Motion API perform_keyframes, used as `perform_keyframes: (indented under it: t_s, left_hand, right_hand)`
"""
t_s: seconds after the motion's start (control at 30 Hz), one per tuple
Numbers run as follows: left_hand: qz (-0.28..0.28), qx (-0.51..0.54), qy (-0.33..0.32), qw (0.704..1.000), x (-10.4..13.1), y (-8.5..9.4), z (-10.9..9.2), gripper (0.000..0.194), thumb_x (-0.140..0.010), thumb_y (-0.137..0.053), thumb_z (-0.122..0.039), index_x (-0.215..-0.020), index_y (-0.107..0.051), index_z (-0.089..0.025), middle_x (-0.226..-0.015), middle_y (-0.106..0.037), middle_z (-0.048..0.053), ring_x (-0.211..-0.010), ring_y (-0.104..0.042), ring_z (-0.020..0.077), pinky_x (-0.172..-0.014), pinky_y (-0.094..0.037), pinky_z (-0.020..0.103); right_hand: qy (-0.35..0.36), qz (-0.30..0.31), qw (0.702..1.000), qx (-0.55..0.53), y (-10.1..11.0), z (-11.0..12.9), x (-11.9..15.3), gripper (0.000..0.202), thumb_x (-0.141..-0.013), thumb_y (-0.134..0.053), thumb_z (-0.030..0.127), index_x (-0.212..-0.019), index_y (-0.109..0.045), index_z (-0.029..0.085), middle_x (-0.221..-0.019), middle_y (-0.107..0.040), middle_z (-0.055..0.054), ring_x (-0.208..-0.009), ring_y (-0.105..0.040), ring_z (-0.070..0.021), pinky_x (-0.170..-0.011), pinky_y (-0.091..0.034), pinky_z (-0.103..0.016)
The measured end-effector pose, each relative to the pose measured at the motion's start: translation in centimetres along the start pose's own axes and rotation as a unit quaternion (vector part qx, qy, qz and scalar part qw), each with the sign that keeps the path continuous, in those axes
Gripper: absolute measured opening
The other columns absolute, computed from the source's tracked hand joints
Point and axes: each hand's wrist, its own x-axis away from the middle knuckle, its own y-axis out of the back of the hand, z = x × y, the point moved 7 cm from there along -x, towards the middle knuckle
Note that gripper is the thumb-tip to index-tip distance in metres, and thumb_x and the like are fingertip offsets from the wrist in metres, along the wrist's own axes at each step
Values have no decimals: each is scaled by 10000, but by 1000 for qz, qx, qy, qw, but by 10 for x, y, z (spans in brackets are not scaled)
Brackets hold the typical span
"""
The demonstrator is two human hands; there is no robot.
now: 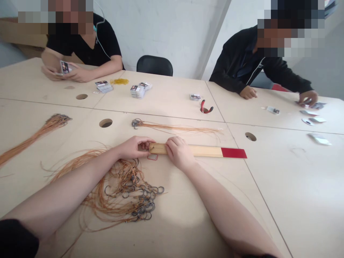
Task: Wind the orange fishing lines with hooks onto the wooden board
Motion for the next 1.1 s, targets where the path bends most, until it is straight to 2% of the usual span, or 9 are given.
perform_keyframes:
  t_s: [0.27,0.63,1.1]
  left_hand:
    - [2,-24,-19,1000,1,2,3,467,-692,-623,-265,-1139,-553,-152,-795,-576,22,-725,-542,127,-668,-449,238]
    - [9,-71,-21,997,0,2,2,515,-660,-652,-253,-1156,-546,-164,-808,-575,17,-745,-545,135,-699,-445,251]
    - [-1,-10,-12,1000,0,1,6,437,-734,-553,-226,-1159,-549,-126,-783,-613,29,-699,-561,114,-653,-462,214]
  right_hand:
    - [6,-2,1000,3,-2,-1,-1,140,-895,-402,202,-873,-540,199,-933,-575,-86,-904,-508,-200,-822,-413,-351]
    - [-10,28,990,137,-16,-9,1,150,-901,-371,162,-811,-488,189,-740,-547,-44,-732,-494,-181,-718,-355,-293]
    - [-13,32,993,110,-19,-12,0,151,-902,-362,159,-815,-481,187,-763,-523,-54,-755,-471,-182,-707,-367,-271]
